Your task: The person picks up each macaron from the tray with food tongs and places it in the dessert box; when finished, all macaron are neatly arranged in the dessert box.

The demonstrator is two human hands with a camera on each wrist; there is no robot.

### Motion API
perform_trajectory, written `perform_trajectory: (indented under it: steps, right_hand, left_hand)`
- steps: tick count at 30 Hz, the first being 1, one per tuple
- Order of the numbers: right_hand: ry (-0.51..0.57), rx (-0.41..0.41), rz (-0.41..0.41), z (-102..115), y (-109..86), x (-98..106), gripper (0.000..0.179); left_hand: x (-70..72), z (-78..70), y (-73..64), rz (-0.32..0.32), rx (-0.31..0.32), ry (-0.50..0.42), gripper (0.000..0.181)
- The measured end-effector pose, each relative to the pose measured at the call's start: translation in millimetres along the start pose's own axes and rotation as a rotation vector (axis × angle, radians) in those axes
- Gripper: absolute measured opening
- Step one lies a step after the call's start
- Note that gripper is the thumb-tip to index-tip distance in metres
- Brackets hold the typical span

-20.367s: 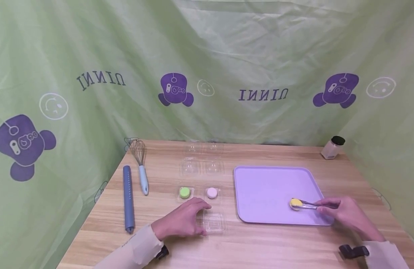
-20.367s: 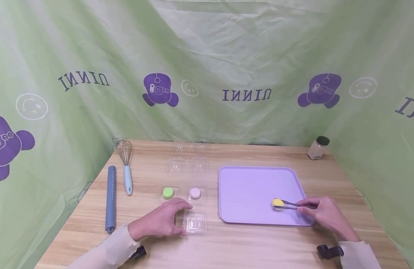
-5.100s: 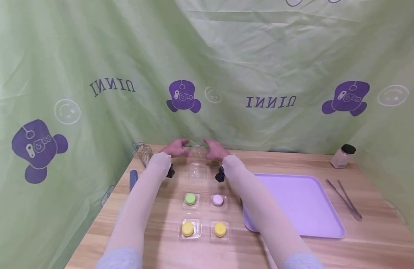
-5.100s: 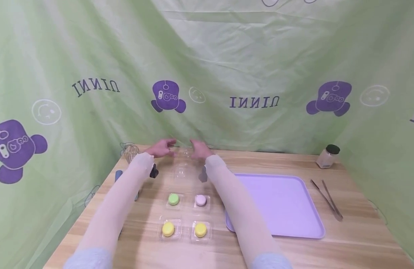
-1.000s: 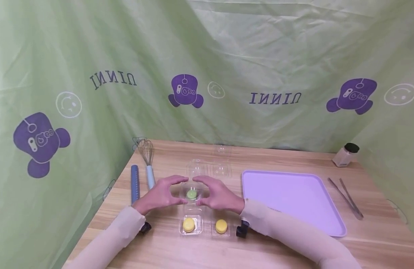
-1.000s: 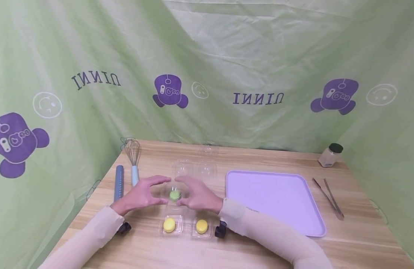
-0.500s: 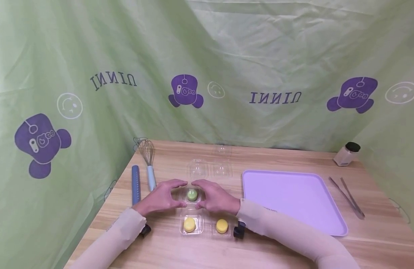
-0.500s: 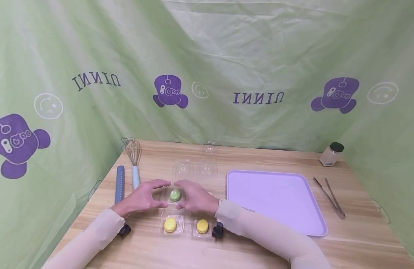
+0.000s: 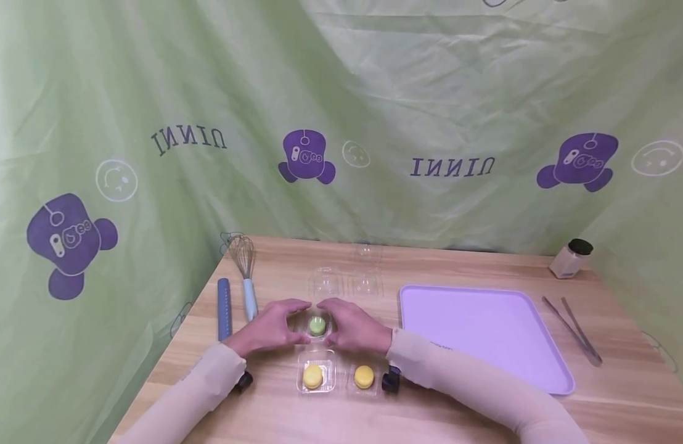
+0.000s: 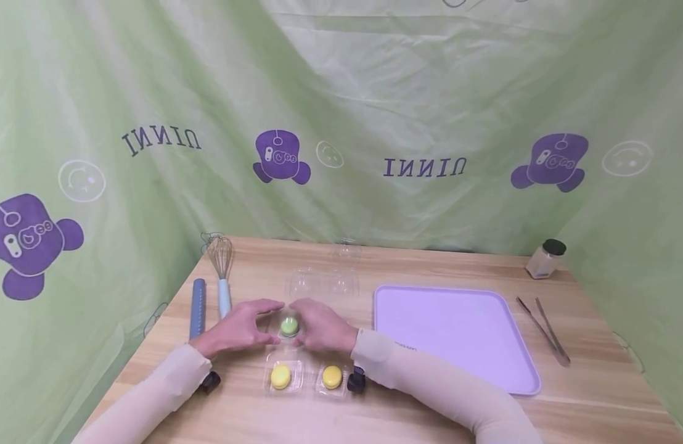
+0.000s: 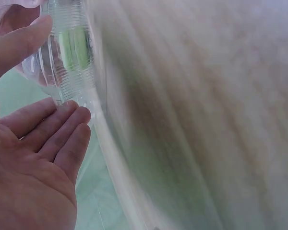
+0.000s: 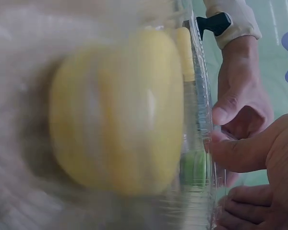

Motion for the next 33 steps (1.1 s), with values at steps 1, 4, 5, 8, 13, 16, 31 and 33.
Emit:
perform_trajectory:
  steps: [1, 4, 5, 8, 13, 16, 31, 33]
  right_hand:
    - [-0.013, -0.002, 0.003, 0.7, 0.2, 0.4, 0.081]
    - [-0.055, -0.009, 0.009, 2.0, 1.7, 3.6, 0.081]
    - [-0.068, -0.01, 0.011, 1.9, 2.2, 4.9, 0.081]
    - [-0.084, -0.021, 0.016, 0.6, 3.3, 7.7, 0.082]
    - [-0.097, -0.044, 0.028, -3.9, 3.6, 6.5, 0.081]
    - [-0.102, -0.041, 0.037, -5.4, 4.2, 3.5, 0.078]
    - [-0.163, 0.082, 0.054, 4.2, 6.8, -1.6, 0.069]
    - [-0.16, 0.082, 0.059, 5.4, 5.8, -1.9, 0.07]
  left_hand:
    - [-0.7, 0.5, 0.2, 0.003, 0.002, -0.004, 0.081]
    - [-1.1, 0.6, 3.0, 0.005, 0.0, -0.005, 0.081]
    - [-1.0, 0.0, 4.4, 0.005, -0.003, -0.002, 0.08]
    - [-1.1, -1.5, 8.0, 0.005, -0.02, 0.008, 0.08]
    - [-5.6, -0.6, 12.0, 0.037, -0.007, -0.011, 0.08]
    - [-7.9, 0.0, 12.5, 0.05, 0.013, -0.022, 0.079]
    - [-5.2, -1.6, 8.1, 0.054, 0.032, 0.036, 0.084]
    - [-6.0, -2.5, 8.2, 0.07, 0.029, 0.03, 0.085]
Point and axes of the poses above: each hand's wrist, its own y-axis towards the middle knuckle, its own x-axis out of the back of the hand, z = x × y, the point moved 8 cm from there along y, towards the middle knuckle, and after that the axes turned 4 degrees about y, right-handed, at the moved point
